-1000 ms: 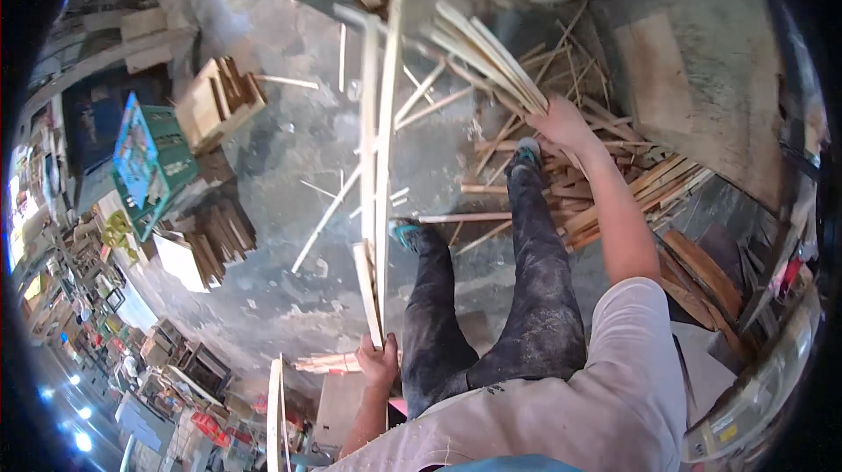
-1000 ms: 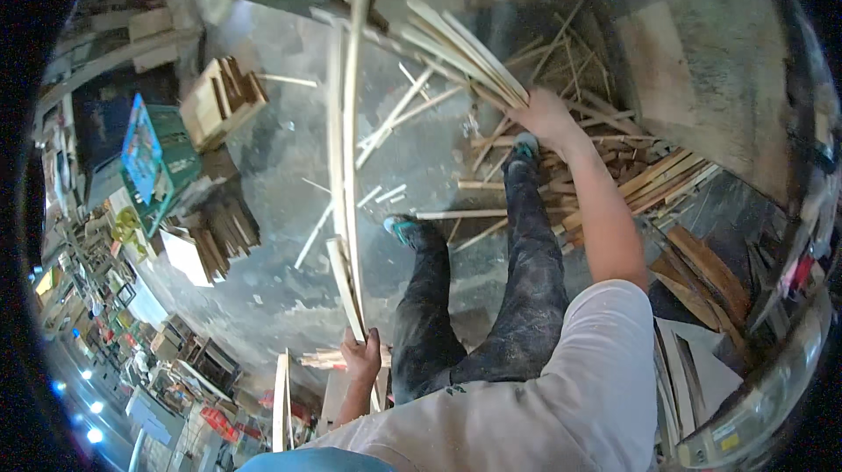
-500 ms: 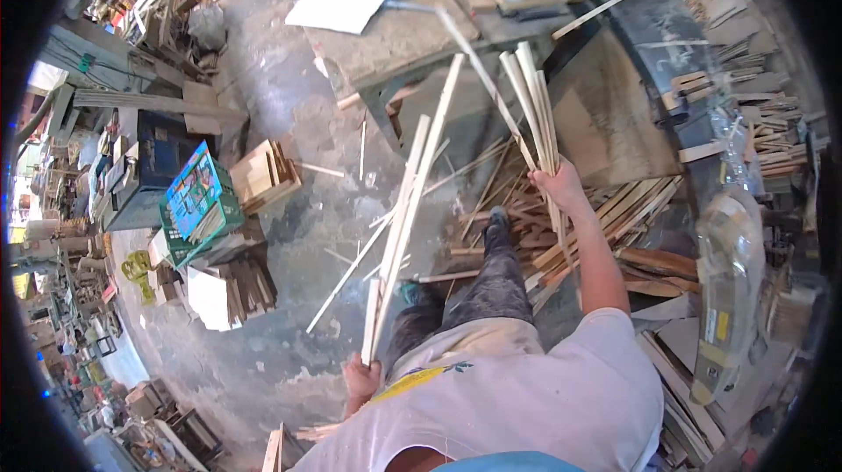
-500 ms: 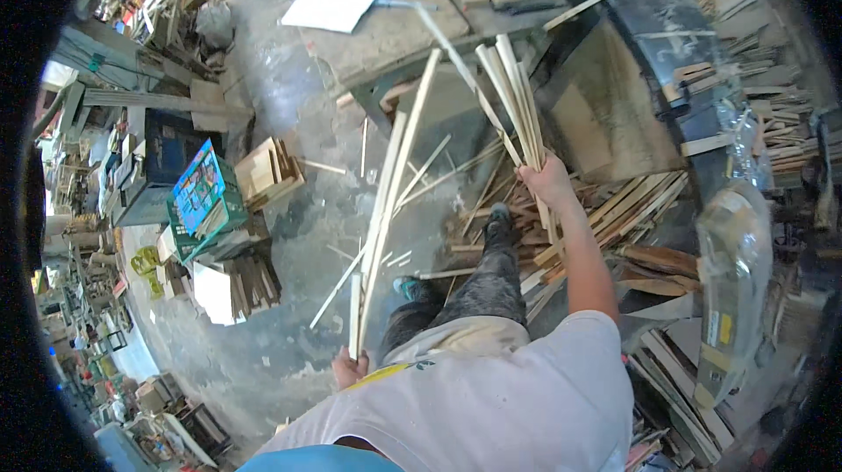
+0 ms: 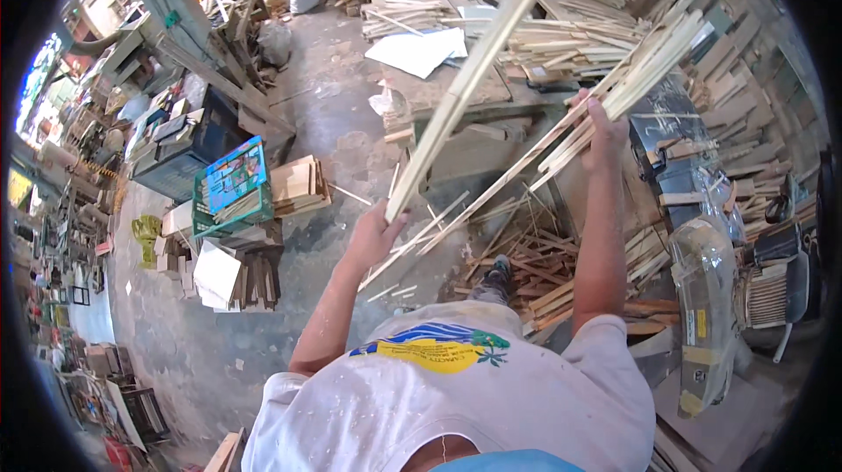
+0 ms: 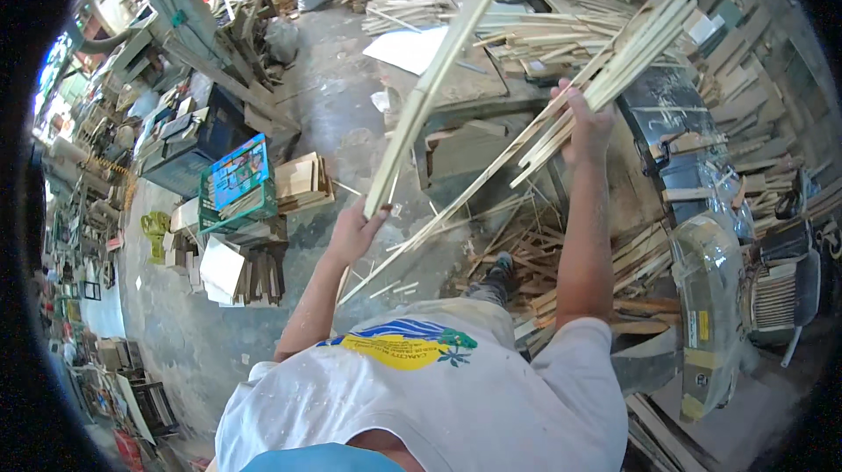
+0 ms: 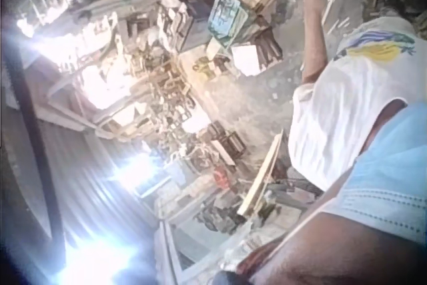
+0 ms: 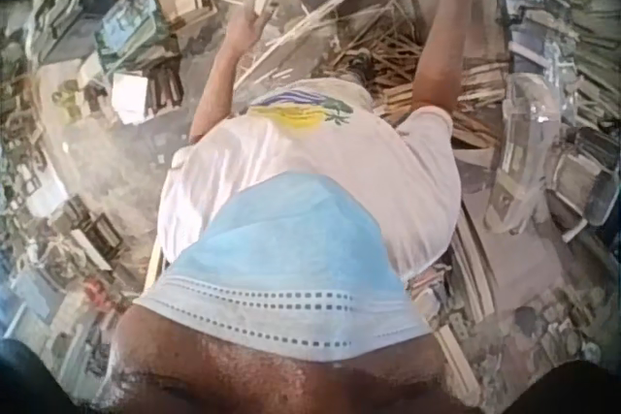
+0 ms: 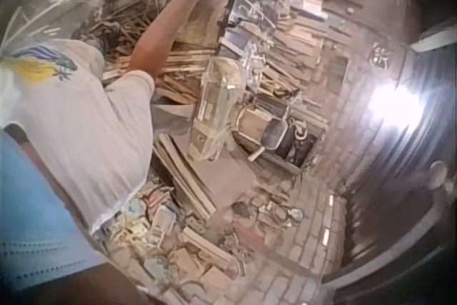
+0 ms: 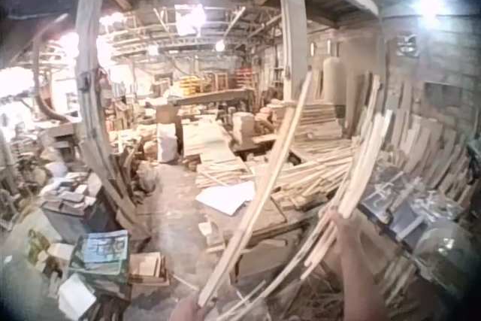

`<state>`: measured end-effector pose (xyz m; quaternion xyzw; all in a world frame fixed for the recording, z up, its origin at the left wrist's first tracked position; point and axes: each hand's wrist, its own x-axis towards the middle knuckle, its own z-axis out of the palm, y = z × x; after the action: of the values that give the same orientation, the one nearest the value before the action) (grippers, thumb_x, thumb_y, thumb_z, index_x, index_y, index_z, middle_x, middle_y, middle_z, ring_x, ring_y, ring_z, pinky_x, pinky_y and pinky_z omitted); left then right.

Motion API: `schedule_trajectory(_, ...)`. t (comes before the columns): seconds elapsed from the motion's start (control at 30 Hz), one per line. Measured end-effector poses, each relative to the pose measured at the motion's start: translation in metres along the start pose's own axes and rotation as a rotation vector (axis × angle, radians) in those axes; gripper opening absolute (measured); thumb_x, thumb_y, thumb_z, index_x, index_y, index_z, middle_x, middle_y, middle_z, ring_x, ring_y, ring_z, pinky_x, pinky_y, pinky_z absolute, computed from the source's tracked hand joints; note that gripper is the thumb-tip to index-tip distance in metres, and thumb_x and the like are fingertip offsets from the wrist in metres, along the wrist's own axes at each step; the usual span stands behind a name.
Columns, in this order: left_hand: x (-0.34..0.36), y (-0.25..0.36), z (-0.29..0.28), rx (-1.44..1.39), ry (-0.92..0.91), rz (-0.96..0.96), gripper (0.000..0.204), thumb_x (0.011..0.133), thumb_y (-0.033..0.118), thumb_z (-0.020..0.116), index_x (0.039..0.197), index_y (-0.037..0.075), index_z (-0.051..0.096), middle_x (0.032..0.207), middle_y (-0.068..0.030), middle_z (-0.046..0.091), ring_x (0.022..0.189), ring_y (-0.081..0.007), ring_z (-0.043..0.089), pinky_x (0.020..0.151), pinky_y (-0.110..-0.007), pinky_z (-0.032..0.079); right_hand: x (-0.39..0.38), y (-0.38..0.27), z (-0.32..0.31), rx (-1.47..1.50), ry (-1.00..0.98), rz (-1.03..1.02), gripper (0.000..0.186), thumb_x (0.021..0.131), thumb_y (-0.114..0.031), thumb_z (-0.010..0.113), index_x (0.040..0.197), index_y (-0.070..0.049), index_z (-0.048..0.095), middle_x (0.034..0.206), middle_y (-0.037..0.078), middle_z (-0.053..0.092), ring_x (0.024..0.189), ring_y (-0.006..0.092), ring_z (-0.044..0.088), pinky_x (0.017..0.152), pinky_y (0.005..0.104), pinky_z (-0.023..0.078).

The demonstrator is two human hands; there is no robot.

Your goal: The person uses a push stick to feed a wooden plank through a table saw, creating thin strips. They then measure the strips with a metal ruler and proceed to gather, sort, and stack the resulting wood pieces on the workshop floor.

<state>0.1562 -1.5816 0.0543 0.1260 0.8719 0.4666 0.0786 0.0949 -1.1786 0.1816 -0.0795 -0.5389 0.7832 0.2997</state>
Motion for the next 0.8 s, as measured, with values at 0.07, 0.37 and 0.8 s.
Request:
schedule_trajectory(0.07, 0.010, 0.005, 0.002, -0.030, -0.053, 0.082, 0.034, 0.096, 0.024, 0.065, 0.124, 0.005, 0.063, 0.099, -0.0168, 0.073, 0.089, -0.0295, 0.071, 0.080, -0.040, 0.053, -0.016, 0.006, 0.013, 0.073, 0.030, 0.022, 0.035, 0.090, -0.005, 0.067, 0.121, 0.002, 0.054, 0.110, 0.016, 0.068, 0.091, 0.0254, 0.070, 0.079, 0.0377, 0.061)
schedule_trajectory(0.37, -0.016, -0.021, 0.025, -0.467, -0.492, -0.161, 0.029, 0.096, 0.030, 0.069, 0.108, 0.004, 0.064, 0.080, 0.0009, 0.063, 0.069, -0.0088, 0.057, 0.062, -0.028, 0.047, -0.048, 0.047, 0.020, 0.250, 0.105, 0.237, 0.035, 0.090, -0.002, 0.066, 0.120, -0.002, 0.049, 0.114, 0.017, 0.064, 0.096, 0.0292, 0.067, 0.082, 0.0412, 0.058)
schedule_trajectory(0.8, 0.034, 0.009, 0.081, -0.182, -0.272, 0.240, 0.037, 0.098, 0.032, 0.062, 0.118, 0.001, 0.064, 0.101, -0.0208, 0.069, 0.095, -0.0324, 0.067, 0.086, -0.043, 0.052, -0.186, 0.164, 0.021, 0.113, -0.092, 0.416, 0.057, 0.102, -0.022, 0.060, 0.148, -0.005, 0.033, 0.134, 0.015, 0.055, 0.109, 0.0227, 0.060, 0.082, 0.0361, 0.054)
